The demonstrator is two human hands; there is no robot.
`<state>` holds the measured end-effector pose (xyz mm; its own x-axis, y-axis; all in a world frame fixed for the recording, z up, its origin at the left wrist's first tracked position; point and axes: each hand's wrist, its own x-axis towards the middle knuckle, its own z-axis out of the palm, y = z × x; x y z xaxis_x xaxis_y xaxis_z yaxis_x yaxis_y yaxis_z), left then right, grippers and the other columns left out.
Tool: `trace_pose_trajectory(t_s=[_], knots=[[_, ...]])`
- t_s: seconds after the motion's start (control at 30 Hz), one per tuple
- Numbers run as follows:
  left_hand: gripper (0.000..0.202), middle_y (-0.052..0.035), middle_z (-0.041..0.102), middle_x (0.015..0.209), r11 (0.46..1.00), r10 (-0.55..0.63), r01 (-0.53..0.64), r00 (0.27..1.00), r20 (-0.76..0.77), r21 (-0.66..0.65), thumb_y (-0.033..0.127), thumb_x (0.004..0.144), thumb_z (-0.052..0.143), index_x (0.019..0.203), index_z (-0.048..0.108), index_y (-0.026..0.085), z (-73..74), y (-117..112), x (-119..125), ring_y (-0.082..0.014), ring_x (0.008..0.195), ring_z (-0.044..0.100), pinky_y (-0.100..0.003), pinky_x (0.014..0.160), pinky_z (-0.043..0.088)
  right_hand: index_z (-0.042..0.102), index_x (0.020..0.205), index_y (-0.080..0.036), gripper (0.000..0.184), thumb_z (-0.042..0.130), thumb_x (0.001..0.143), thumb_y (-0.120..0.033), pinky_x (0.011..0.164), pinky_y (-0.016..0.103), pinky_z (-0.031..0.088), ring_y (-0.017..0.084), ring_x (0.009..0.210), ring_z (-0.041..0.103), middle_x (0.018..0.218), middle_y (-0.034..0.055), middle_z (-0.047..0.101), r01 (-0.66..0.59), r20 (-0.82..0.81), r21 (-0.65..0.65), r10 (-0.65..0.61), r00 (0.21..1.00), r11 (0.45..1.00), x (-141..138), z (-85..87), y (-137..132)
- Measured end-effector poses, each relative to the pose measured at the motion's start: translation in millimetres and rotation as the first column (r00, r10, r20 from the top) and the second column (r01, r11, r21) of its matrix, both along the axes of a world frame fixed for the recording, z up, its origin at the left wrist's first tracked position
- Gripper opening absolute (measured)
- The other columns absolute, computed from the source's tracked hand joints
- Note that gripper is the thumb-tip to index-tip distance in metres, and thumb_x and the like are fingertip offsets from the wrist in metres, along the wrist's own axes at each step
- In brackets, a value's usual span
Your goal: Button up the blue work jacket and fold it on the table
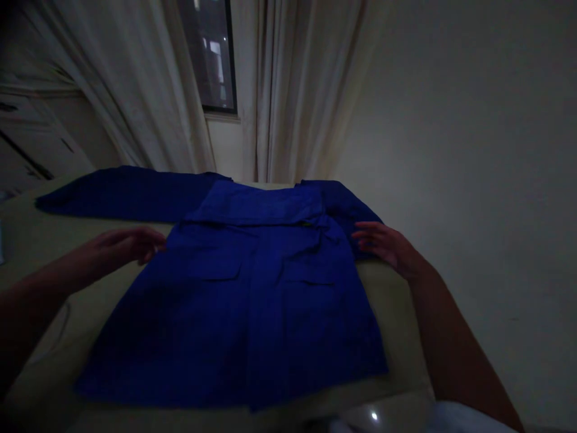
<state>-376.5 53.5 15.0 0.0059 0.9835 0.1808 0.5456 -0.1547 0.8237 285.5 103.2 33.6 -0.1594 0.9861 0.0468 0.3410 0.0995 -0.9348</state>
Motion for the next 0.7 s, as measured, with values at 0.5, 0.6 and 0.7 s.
trace_pose_trajectory(t_s=[0.5, 0.6, 0.7], knots=[[0.054, -0.016, 0.051, 0.16, 0.973, 0.178, -0.002, 0.646, -0.742, 0.232, 0.037, 0.104, 0.042, 0.153, 0.051, 0.017, -108.1, 125, 106, -0.0347, 0.146, 0.047, -0.054, 0.121, 0.032, 0.077, 0.115, -0.02, 0.033, 0.048, 0.101, -0.014, 0.104, 0.043, 0.045, 0.03, 0.124, 0.055, 0.126, 0.015, 0.068, -0.115, 0.892, 0.383, -0.334, 0.306, 0.917, -176, -65.0, 130], [0.048, -0.017, 0.059, 0.149, 0.94, 0.238, 0.032, 0.656, -0.716, 0.341, 0.033, 0.101, 0.046, 0.145, 0.056, 0.015, -108.8, 120, 109, -0.0325, 0.135, 0.055, -0.05, 0.116, 0.037, 0.075, 0.118, -0.016, 0.035, 0.042, 0.105, -0.016, 0.101, 0.04, 0.044, 0.03, 0.122, 0.053, 0.13, 0.0177, 0.062, -0.018, 0.818, 0.505, -0.471, 0.331, 0.863, -193, -35.4, 154], [0.032, -0.018, 0.067, 0.124, 0.93, 0.209, 0.113, 0.621, -0.755, 0.351, 0.025, 0.099, 0.045, 0.12, 0.067, 0.015, -97.5, 116, 114, -0.0326, 0.115, 0.061, -0.046, 0.099, 0.046, 0.065, 0.137, -0.015, 0.046, 0.031, 0.107, -0.014, 0.094, 0.035, 0.047, 0.027, 0.114, 0.057, 0.132, 0.0182, 0.057, 0.113, 0.656, 0.613, -0.583, 0.479, 0.782, -251, -2.4, 183]])
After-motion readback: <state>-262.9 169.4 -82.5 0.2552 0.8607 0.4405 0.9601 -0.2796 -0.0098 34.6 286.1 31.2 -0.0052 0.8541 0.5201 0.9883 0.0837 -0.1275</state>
